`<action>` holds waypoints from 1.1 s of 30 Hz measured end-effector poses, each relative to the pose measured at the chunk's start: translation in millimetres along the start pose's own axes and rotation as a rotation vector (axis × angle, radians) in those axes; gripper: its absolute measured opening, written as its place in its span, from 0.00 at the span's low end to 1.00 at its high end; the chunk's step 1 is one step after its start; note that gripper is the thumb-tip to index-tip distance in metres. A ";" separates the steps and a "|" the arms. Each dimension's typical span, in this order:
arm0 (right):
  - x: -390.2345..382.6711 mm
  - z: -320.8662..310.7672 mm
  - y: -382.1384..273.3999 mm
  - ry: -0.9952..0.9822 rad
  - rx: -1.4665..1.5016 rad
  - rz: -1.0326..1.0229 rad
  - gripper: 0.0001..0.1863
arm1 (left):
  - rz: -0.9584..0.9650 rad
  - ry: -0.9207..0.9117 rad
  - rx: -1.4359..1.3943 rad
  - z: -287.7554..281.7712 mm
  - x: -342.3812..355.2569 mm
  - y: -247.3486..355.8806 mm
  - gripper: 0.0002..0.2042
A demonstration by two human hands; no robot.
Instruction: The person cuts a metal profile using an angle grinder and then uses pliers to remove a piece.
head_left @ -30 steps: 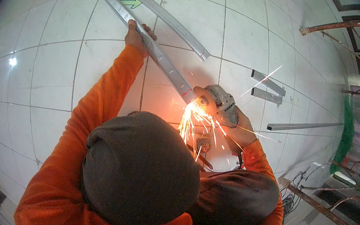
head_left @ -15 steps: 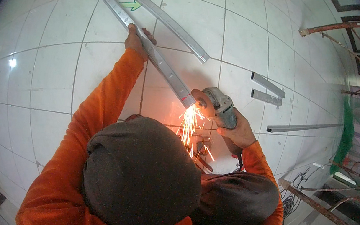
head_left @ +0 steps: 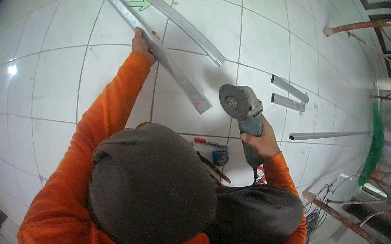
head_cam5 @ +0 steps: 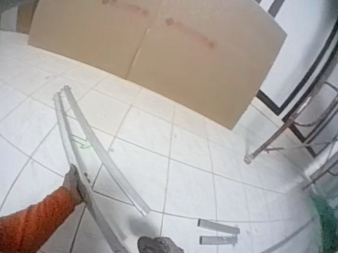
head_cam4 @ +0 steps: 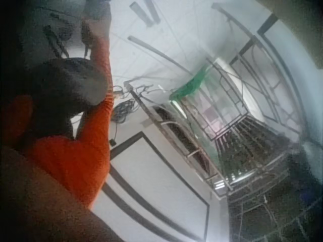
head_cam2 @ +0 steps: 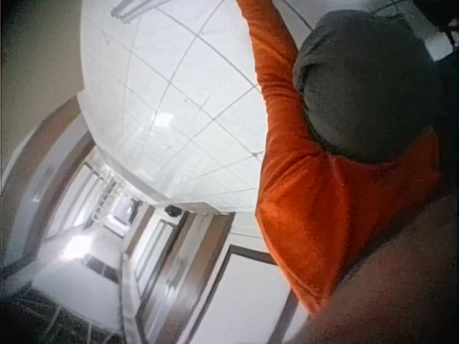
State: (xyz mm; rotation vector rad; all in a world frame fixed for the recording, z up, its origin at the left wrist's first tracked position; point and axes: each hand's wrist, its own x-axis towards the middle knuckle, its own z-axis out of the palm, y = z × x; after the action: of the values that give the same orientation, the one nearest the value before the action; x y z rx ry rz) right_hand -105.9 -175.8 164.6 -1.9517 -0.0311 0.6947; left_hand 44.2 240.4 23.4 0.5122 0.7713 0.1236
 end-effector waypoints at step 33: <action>-4.9 2.0 4.0 -0.022 -0.129 -0.021 0.35 | 0.049 -0.087 -0.157 16.8 -10.1 16.4 0.27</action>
State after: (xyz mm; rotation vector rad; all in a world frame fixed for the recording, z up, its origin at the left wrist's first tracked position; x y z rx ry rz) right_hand -112.0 -177.6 162.9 -2.0639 -0.1126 0.7150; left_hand 49.9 245.2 47.8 0.3846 0.6586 0.2047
